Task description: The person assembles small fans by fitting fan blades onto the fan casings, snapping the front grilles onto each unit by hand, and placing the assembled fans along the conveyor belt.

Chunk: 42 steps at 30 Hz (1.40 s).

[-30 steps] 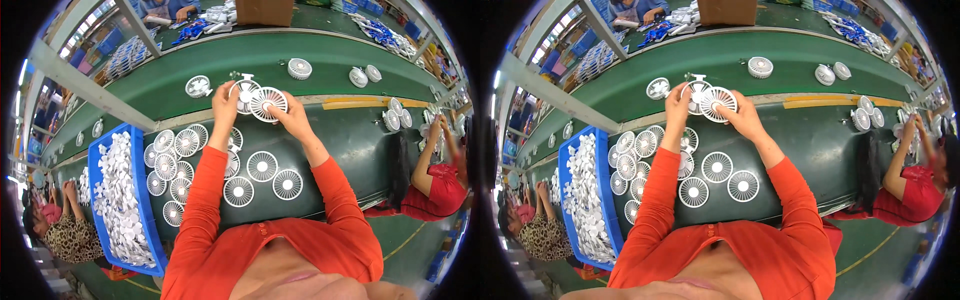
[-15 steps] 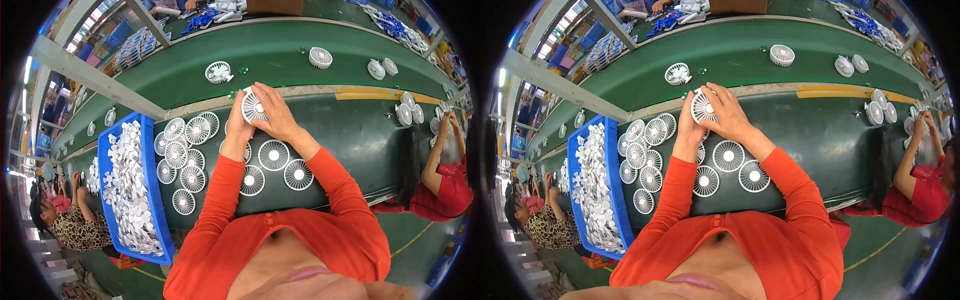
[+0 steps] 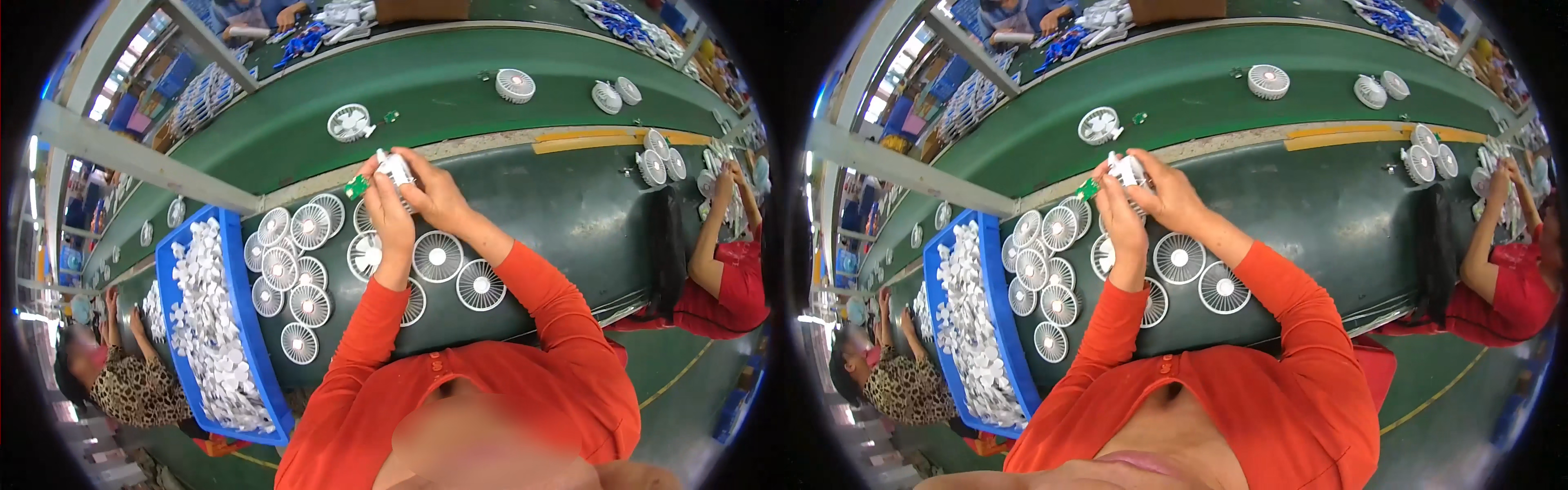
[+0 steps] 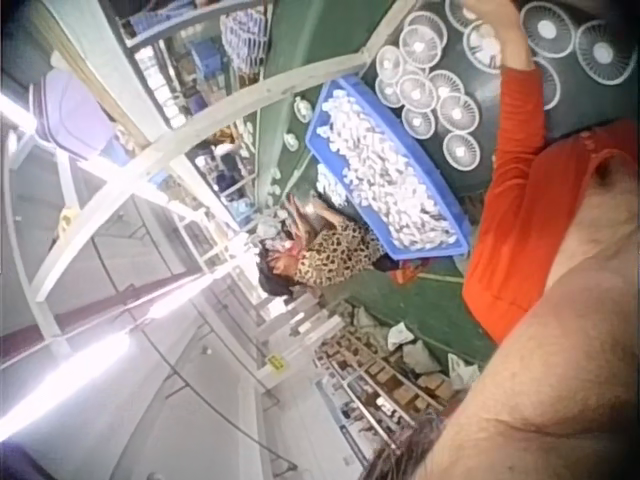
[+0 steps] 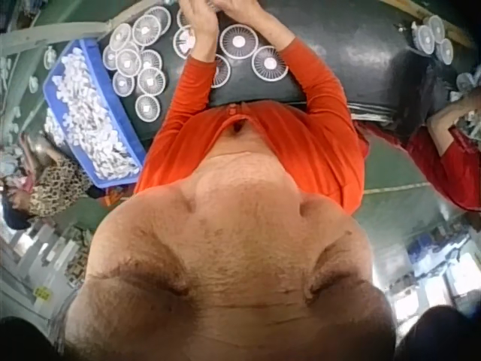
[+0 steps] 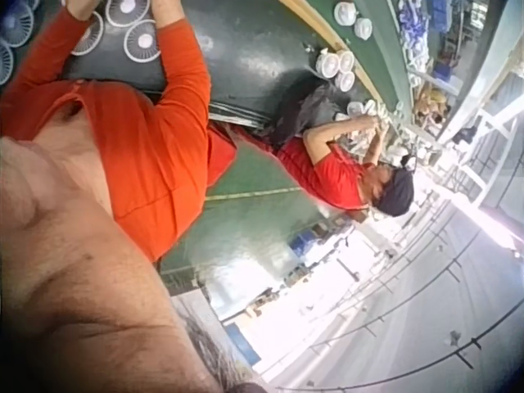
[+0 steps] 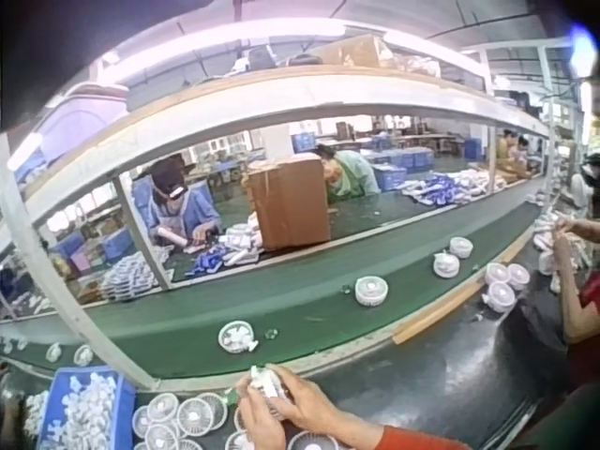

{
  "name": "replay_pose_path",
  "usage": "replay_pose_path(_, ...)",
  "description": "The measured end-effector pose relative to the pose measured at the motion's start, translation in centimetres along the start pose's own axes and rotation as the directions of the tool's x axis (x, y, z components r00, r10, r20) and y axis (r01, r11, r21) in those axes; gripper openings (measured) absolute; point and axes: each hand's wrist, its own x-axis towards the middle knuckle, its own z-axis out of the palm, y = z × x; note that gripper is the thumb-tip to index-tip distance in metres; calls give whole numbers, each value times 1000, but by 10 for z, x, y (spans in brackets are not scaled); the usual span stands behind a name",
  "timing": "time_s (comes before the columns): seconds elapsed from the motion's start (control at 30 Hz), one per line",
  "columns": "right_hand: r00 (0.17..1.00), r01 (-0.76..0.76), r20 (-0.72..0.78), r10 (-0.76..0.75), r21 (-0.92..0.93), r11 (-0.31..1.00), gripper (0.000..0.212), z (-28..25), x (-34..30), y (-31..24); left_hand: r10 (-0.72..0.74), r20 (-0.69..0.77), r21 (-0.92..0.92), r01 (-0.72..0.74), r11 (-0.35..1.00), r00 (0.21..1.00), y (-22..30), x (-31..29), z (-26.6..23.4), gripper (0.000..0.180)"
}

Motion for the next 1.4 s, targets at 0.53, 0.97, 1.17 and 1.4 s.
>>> replay_pose_path(0.53, 949, -102, -297, -105, -605, 790, 62, -100, 58, 81, 221, 455, 553, -469, 689, 862, -59, 94, 6, 44)
replay_pose_path(0.97, 693, 456, 717, -81, -348, 819, 75, -44, -87, -5, -209, 353, 890, -259, 374, 912, -127, 197, -21, 27)
replay_pose_path(1.17, 782, 340, 623, -25, -393, 855, 58, -43, -86, 9, -241, 332, 901, -231, 366, 912, -104, 174, -19, 18)
replay_pose_path(1.4, 964, -99, 248, 97, -2, 995, 18, -47, -53, 20, -454, 198, -88, 477, 874, 869, -60, 113, -63, 35)
